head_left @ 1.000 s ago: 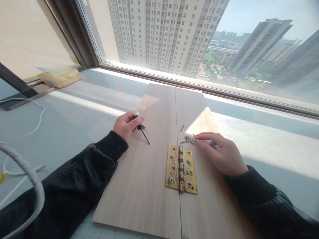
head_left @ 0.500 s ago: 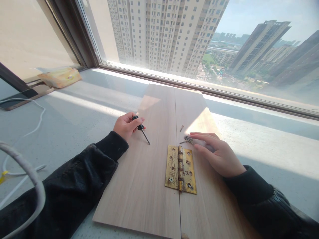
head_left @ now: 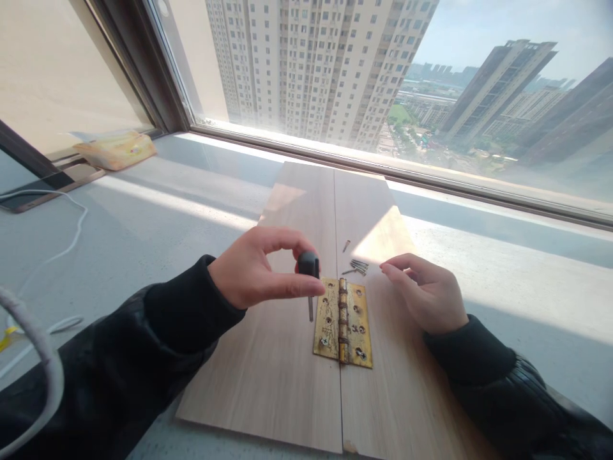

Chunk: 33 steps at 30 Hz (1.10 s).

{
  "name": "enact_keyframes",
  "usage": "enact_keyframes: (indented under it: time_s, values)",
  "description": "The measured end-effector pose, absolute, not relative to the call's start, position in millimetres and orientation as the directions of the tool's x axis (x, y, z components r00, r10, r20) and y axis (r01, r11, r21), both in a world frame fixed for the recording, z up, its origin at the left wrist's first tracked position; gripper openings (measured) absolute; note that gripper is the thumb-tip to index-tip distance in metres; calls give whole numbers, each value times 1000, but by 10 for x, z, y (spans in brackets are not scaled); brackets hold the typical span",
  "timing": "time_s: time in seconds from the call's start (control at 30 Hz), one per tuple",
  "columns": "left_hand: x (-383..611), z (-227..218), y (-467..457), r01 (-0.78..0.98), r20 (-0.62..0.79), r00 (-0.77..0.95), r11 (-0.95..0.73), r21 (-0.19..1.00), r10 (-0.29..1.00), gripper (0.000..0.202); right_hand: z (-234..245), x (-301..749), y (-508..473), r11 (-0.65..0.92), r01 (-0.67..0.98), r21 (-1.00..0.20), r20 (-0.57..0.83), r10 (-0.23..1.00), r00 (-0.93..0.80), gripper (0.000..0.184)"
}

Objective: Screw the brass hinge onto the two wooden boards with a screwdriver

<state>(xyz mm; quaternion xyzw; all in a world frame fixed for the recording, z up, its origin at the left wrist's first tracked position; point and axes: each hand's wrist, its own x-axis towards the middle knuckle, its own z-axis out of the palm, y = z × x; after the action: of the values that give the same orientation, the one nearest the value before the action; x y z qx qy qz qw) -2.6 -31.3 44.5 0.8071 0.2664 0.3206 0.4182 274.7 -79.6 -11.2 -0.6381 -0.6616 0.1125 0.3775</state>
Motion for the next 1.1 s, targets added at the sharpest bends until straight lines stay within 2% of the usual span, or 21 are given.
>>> enact_keyframes:
  time_s: [0.07,0.13,0.6,0.7,0.9,1.1]
  values:
    - [46,565,-469,102,292,759,-550,829,581,19,-113,2745,-798,153,754,-639,344,934,101,17]
    - [81,612,-559,91,279,795,-561,823,539,19,-112,2743,-806,147,749,-646,339,934,109,18]
    - [89,616,-624,124,285,880,-763,634,380,15,-97,2727,-813,139,719,-681,326,937,128,18]
    - [97,636,-646,141,284,882,-785,603,377,15,-107,2735,-816,141,717,-682,327,937,126,18]
    - [230,578,-792,63,402,815,-753,655,418,14,-102,2738,-816,146,717,-681,332,935,126,18]
    - [326,497,-872,46,439,798,-767,640,414,15,-106,2729,-807,153,716,-681,336,934,119,18]
